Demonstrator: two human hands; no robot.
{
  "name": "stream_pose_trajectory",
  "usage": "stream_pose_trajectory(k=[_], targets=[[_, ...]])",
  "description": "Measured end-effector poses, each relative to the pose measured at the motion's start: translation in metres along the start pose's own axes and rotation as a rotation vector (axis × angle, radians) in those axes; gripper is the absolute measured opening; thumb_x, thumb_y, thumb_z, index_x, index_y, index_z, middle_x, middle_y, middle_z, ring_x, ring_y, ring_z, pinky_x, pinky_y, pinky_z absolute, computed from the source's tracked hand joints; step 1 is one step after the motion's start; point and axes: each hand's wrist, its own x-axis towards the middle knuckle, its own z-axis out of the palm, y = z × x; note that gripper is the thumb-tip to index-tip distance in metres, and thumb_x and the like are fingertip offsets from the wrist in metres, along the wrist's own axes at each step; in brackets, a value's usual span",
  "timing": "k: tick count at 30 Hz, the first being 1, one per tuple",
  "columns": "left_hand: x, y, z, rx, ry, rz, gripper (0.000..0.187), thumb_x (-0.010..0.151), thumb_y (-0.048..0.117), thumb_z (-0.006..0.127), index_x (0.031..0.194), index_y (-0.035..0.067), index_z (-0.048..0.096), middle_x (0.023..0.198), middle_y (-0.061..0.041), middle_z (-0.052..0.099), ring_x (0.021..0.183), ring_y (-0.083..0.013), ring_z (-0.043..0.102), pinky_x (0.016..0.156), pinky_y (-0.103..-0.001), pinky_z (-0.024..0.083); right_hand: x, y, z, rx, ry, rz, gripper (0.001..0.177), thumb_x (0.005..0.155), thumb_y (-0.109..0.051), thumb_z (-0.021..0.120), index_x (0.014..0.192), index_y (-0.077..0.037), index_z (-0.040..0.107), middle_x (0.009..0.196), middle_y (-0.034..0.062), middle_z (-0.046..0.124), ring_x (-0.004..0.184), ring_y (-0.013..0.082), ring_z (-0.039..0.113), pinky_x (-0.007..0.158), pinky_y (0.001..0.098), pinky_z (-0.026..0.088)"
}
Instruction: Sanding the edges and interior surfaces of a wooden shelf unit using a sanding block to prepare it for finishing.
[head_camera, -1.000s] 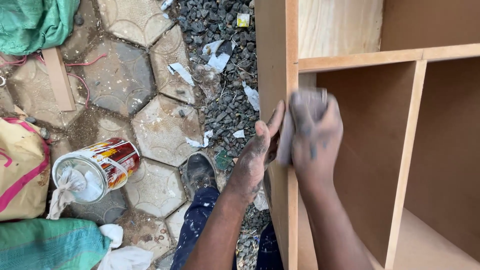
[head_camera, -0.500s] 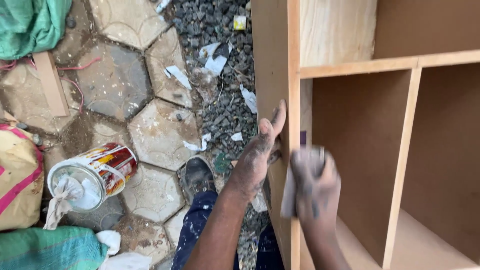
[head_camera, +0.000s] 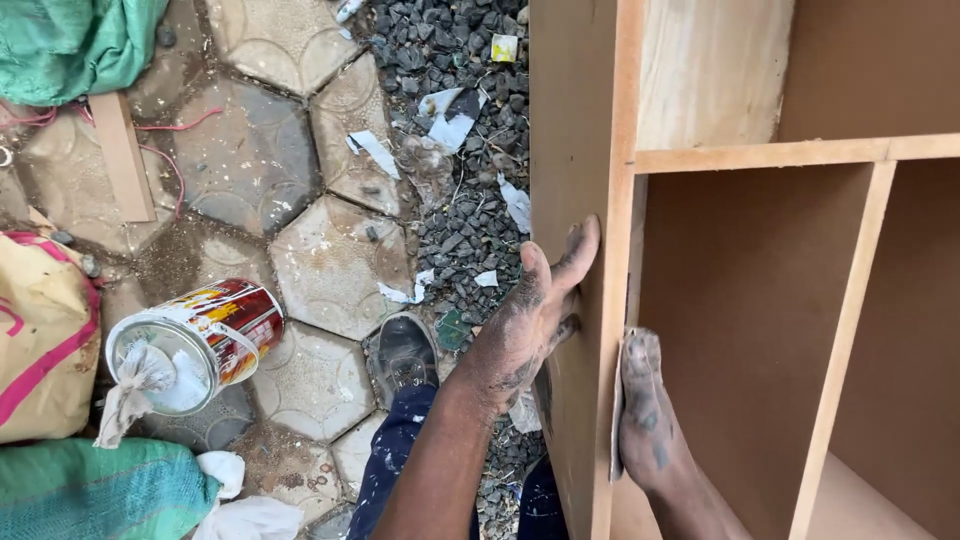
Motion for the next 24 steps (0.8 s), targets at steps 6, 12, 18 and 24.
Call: stream_pose_trajectory(k=[6, 12, 18, 24], targets=[[-0.002, -0.004, 0.002, -0.008, -0.033, 0.064, 0.109, 0.080, 0.086, 0.026, 0.163, 0.016, 0.012, 0.174, -0.008, 0.002, 0.159, -0.0291, 0.011, 0.124, -0.046, 0.021, 0.096, -0.113, 0.017, -0.069, 0.407, 0.118, 0.041, 0.101, -0.051, 0.042, 0.101, -0.014, 0.024, 0.100, 0.0039, 0.033, 0.078, 0.0140, 0.055, 0.073, 0.0355, 0.051], [-0.001, -0.003, 0.000, -0.002, 0.008, 0.052, 0.105, 0.083, 0.083, 0.024, 0.168, 0.022, 0.025, 0.113, 0.000, 0.056, 0.084, -0.0117, 0.040, 0.076, -0.025, 0.033, 0.079, -0.115, 0.012, -0.470, 0.624, -0.140, 0.018, 0.105, -0.017, 0.055, 0.114, -0.008, 0.067, 0.109, 0.0069, 0.068, 0.105, 0.0241, 0.064, 0.093, 0.0381, 0.047], [0.001, -0.012, -0.003, -0.037, -0.014, 0.098, 0.098, 0.090, 0.077, 0.027, 0.160, 0.008, 0.023, 0.173, -0.009, 0.002, 0.160, -0.0256, 0.004, 0.126, -0.047, 0.013, 0.074, -0.141, 0.022, -0.360, 0.357, 0.170, 0.089, 0.093, -0.070, 0.026, 0.152, -0.005, 0.044, 0.141, 0.0199, 0.059, 0.131, 0.0344, 0.055, 0.107, 0.0491, 0.040], [0.003, -0.009, -0.006, -0.068, -0.032, 0.122, 0.103, 0.089, 0.079, 0.029, 0.162, 0.007, 0.016, 0.172, -0.015, -0.003, 0.159, -0.0265, 0.000, 0.128, -0.043, 0.004, -0.008, -0.055, 0.026, -0.941, 0.175, -0.400, 0.040, 0.100, 0.001, 0.032, 0.137, 0.014, 0.037, 0.146, 0.0412, 0.040, 0.120, 0.0559, 0.050, 0.103, 0.0622, 0.043]])
